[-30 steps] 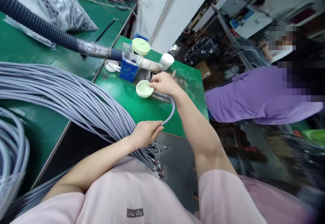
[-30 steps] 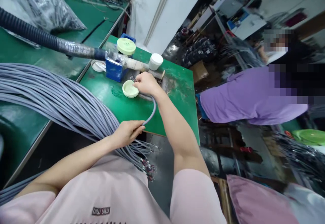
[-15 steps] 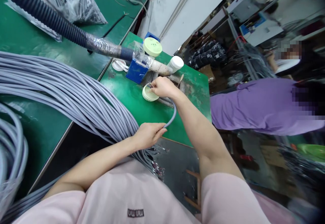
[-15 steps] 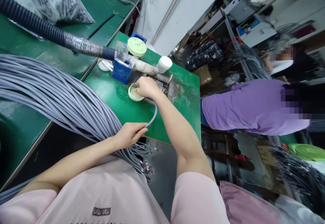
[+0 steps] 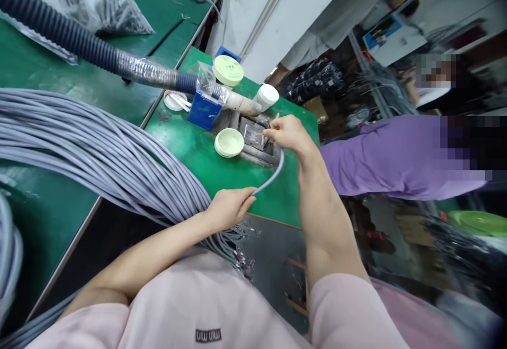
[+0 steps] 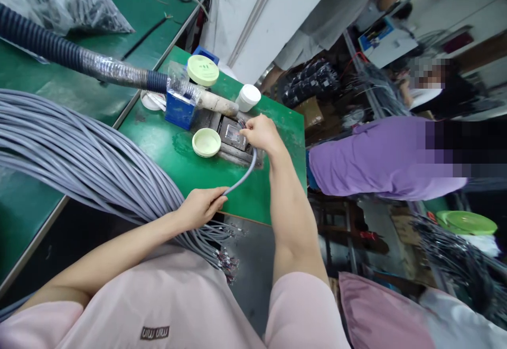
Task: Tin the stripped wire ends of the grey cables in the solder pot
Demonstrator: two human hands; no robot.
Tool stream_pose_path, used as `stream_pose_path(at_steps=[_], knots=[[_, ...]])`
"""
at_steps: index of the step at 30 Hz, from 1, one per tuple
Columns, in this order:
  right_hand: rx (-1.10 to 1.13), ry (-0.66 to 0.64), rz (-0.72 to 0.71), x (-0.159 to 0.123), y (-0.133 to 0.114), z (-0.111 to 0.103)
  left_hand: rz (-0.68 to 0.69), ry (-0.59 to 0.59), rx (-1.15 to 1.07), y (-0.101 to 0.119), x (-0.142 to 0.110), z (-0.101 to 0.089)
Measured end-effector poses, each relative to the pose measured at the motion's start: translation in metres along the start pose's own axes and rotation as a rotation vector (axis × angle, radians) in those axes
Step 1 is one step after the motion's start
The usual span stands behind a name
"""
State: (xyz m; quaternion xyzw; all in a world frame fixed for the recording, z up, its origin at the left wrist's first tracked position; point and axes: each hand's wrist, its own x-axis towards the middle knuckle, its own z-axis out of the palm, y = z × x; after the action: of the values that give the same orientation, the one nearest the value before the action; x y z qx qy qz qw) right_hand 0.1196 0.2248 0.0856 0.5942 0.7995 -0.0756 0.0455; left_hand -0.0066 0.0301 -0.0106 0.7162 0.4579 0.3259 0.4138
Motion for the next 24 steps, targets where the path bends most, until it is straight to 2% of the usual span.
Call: stream_pose_path(at_steps=[5,24], knots=[[-0.009,-0.041,0.107,0.01,0.021,0.02,-0.04,0.003,0.037,-0.002,0.007,0.005],[-0.069,-0.136,0.128,0.03,0.017,0.04,-0.087,-0.014,0.036,-0.001,0.011,0.004]])
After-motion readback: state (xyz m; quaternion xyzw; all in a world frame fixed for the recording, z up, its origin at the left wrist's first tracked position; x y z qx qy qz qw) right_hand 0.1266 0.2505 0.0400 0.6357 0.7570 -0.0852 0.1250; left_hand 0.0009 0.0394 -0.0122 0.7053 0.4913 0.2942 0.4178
